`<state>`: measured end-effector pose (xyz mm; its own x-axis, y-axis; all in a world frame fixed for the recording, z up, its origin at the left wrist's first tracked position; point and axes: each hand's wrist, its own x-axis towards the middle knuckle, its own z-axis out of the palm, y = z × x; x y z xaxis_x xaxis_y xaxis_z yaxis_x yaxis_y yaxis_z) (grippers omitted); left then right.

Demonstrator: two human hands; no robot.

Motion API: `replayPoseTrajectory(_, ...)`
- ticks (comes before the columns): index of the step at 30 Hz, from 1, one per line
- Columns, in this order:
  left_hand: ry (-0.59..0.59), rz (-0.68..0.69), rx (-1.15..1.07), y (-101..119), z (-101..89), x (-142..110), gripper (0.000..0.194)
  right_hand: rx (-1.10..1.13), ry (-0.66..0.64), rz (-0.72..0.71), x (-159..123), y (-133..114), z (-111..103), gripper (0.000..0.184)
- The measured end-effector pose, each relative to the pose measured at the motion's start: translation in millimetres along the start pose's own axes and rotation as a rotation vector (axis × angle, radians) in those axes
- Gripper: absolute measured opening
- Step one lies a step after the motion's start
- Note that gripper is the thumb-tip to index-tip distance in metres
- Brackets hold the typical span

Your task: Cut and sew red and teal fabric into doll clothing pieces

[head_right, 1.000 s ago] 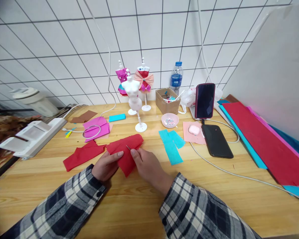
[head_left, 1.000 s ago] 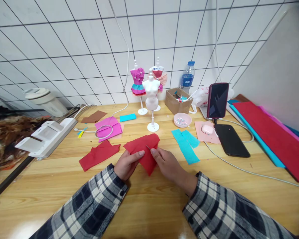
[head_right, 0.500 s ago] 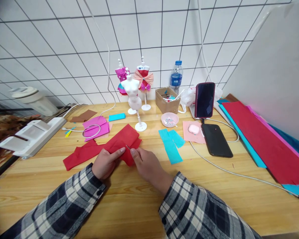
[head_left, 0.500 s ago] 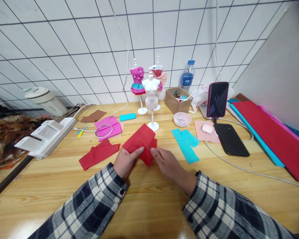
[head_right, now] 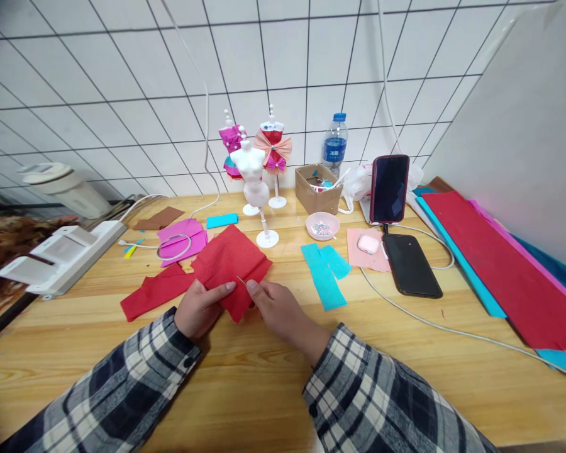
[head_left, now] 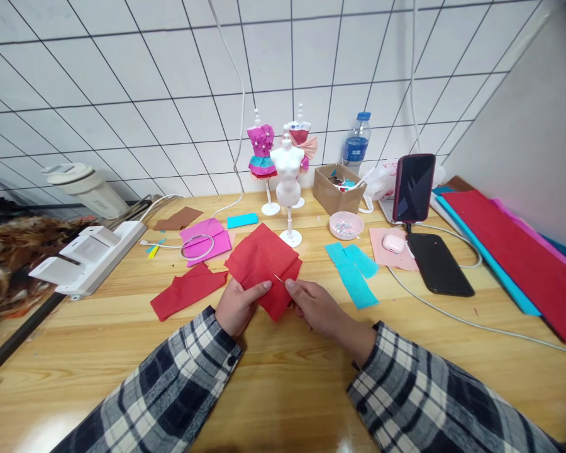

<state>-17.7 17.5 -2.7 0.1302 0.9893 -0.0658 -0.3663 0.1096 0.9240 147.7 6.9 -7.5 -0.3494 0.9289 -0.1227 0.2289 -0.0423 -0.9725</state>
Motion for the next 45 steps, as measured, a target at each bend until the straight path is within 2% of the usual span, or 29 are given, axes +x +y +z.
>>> replayPoseTrajectory(3, 0.008, 0.027, -0.018, 0.7, 1.5, -0.2, 0.056, -0.002, -0.007, 0.012, 0.8, 1.4, -0.1, 0.052)
replayPoseTrajectory(10, 0.005, -0.003, 0.037, -3.5, -3.8, -0.6, 0.057, -0.009, -0.003, 0.001, 0.6, 1.7, 1.0, 0.051)
replayPoseTrajectory(17, -0.003, -0.014, 0.065, -5.3, -5.0, -0.4, 0.044, 0.018, -0.005, 0.013, 0.1, -1.2, 0.7, 0.050)
replayPoseTrajectory(21, 0.013, 0.013, 0.059, -3.9, -3.2, -0.4, 0.052, 0.031, -0.012, 0.039, 0.8, 0.5, 0.8, 0.051)
replayPoseTrajectory(26, 0.075, 0.112, 0.052, -0.8, -1.0, 0.4, 0.050, 0.088, -0.015, 0.067, 0.8, 2.4, 1.0, 0.053)
replayPoseTrajectory(36, 0.075, 0.152, 0.062, -2.7, -5.6, 2.3, 0.055, 0.190, -0.047, 0.077, -0.2, -2.4, -0.1, 0.051)
replayPoseTrajectory(45, 0.066, 0.161, 0.052, -1.0, -2.7, 2.6, 0.053, 0.130, -0.052, 0.047, -1.6, -1.9, -1.0, 0.048)
